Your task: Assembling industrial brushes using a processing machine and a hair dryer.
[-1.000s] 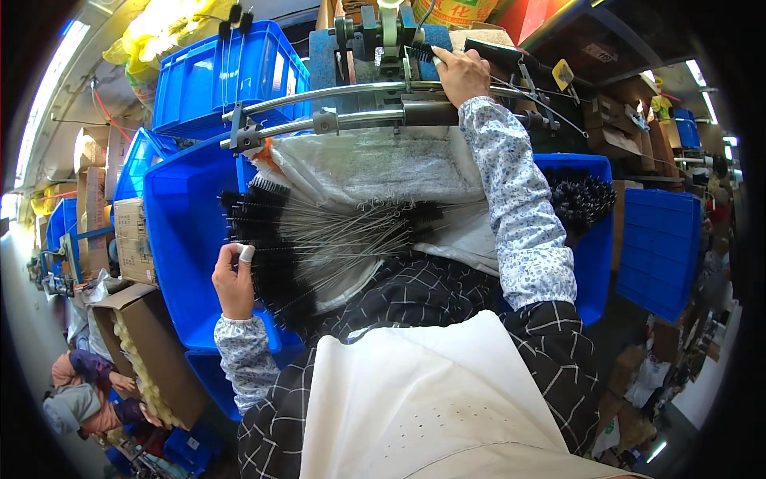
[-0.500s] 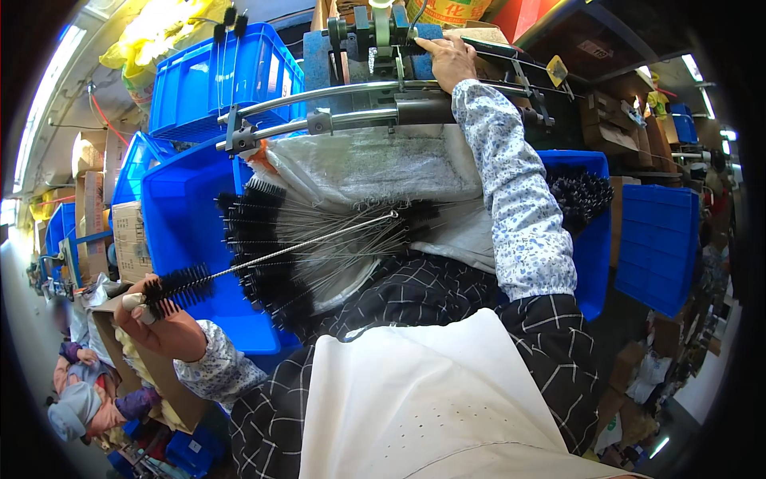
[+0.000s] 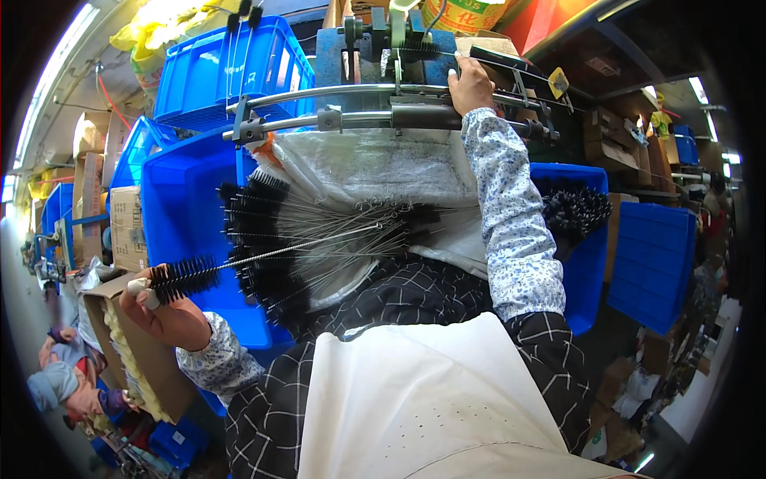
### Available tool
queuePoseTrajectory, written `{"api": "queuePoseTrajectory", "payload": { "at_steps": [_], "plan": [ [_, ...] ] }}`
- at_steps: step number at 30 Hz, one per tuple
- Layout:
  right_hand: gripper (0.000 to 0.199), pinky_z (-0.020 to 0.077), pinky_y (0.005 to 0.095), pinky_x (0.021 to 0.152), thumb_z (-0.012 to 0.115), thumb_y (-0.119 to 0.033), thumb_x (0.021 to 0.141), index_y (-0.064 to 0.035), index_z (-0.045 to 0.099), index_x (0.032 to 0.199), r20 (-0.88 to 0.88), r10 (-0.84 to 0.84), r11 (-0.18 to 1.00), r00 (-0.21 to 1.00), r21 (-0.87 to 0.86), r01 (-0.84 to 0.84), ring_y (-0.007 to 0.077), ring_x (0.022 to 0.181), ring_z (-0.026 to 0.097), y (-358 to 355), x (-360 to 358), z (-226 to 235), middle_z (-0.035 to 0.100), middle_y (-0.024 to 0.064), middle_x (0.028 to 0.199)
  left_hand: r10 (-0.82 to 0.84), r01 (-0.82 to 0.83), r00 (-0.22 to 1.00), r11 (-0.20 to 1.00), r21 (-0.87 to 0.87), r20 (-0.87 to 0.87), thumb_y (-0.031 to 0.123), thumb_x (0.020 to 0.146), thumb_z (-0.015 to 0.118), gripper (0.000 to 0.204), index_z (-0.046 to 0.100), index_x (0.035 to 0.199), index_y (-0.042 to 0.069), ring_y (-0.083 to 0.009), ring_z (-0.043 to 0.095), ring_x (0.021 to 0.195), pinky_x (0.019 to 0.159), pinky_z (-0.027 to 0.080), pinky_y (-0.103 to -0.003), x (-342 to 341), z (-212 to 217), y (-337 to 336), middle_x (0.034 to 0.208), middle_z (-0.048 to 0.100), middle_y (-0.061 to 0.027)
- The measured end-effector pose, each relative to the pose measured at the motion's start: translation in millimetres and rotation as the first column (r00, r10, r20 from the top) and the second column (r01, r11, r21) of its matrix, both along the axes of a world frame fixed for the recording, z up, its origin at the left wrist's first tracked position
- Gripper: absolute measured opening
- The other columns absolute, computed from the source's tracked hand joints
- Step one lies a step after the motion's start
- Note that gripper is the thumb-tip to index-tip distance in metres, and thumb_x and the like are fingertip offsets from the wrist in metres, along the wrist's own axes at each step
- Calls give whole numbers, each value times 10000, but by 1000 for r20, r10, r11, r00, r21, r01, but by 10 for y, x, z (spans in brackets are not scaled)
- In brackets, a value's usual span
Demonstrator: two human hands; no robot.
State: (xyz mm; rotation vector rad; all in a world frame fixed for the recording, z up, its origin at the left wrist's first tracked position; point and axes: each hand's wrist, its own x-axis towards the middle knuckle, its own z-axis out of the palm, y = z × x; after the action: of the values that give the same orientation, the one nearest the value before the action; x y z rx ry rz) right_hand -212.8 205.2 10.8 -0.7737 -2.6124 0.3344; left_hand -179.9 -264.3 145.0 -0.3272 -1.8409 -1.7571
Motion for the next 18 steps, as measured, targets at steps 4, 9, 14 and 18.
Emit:
{"api": "queuePoseTrajectory", "payload": {
  "at_steps": [4,9,14,18],
  "plan": [
    [366,358,403,829,532,-151,751,-76,511,1109,-29,17,1000,999,-3,-17,234,998,496,-126,-66,12,530,102,1075,37,-37,999,999,3,-28,176,862,431,174,437,946,25,-163,526,744,665,469,-265,10,28,-122,851,519,-109],
    [351,359,408,818,523,-133,751,-67,517,1096,-36,11,1000,999,4,-11,236,975,504,-277,-148,1,536,99,1050,53,-53,998,999,-1,-37,184,863,432,169,439,935,31,-158,529,752,654,476,-251,8,40,-192,855,519,-104],
    [299,382,395,762,475,-119,788,-55,515,1077,-16,14,1000,1000,11,-14,195,925,524,-570,-290,71,550,76,1000,19,-19,1000,1000,7,-23,154,858,427,135,435,917,32,-183,520,746,681,472,-289,-9,24,21,855,508,-132],
    [264,369,381,742,432,-110,812,-64,514,1059,3,9,997,1000,73,-9,183,907,527,-704,-381,36,546,63,965,-189,190,981,982,-9,44,216,851,473,212,438,961,39,-171,514,765,696,445,-282,23,-42,189,881,513,-123]
  ]
}}
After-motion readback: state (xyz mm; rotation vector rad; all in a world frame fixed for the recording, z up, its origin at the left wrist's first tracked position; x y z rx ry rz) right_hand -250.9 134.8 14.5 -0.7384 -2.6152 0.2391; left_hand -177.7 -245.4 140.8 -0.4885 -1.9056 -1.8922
